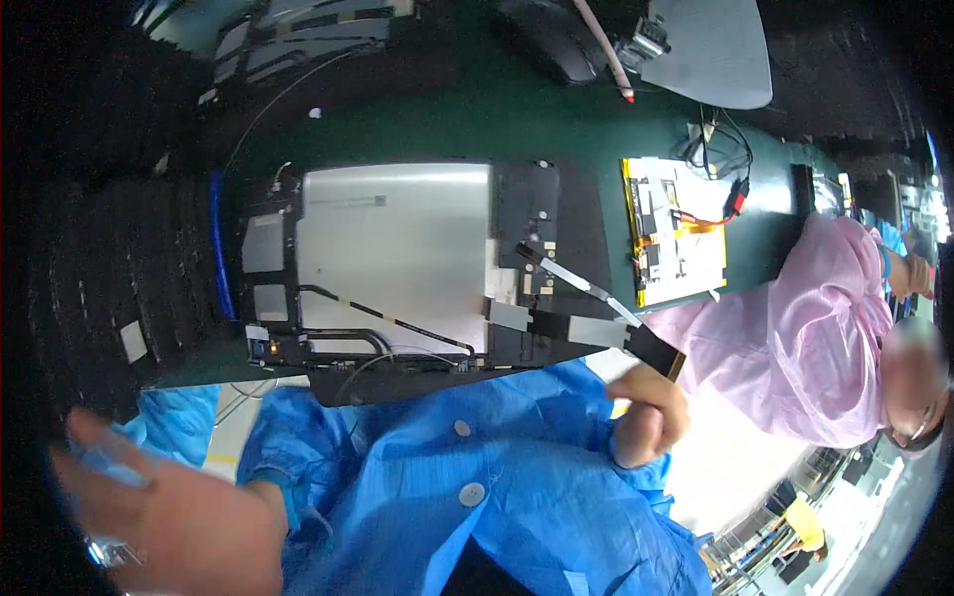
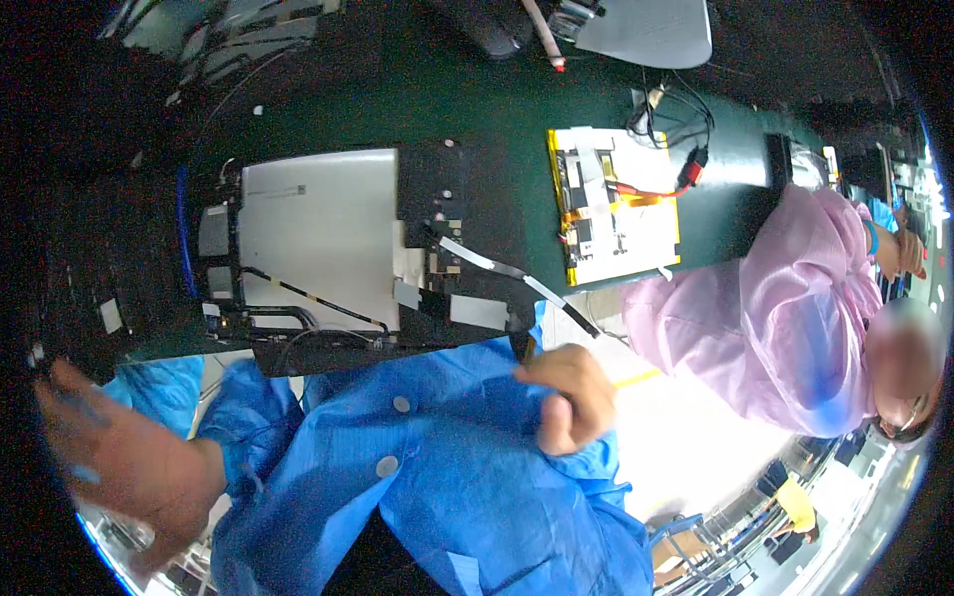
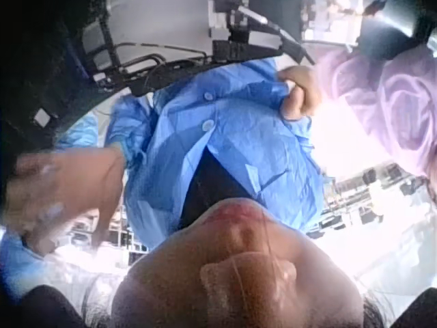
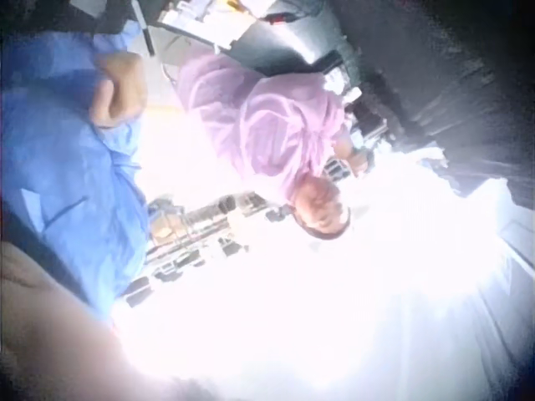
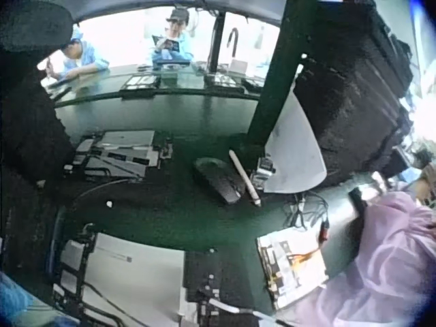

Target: The person tests tablet screens by connecting them to testing cables, interacting with the displays by hand, peeling protective film, and disconnecting the cables before sorting the tablets.

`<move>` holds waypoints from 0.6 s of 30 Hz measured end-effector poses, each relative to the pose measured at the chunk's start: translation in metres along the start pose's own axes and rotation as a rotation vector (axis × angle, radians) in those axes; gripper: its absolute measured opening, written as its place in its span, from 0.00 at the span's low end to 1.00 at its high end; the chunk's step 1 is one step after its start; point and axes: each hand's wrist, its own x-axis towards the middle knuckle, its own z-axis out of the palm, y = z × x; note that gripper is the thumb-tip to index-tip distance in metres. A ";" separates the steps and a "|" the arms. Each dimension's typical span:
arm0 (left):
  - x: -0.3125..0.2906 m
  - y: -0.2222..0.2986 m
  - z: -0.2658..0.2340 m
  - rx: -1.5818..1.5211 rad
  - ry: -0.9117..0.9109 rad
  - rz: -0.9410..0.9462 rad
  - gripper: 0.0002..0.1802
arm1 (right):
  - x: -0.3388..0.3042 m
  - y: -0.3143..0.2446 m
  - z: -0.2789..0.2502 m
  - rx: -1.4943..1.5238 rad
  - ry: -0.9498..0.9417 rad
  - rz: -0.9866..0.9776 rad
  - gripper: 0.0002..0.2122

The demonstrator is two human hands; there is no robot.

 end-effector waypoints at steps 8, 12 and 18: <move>-0.080 -0.036 0.043 -0.322 -0.634 -0.332 0.34 | 0.013 -0.014 0.016 -0.309 -0.135 0.550 0.17; -0.090 -0.034 0.039 -0.362 -0.737 -0.475 0.28 | 0.026 -0.013 0.033 -0.701 -0.135 0.259 0.17; -0.090 -0.033 0.041 -0.316 -0.747 -0.429 0.27 | 0.030 -0.010 0.051 -0.656 -0.063 0.306 0.27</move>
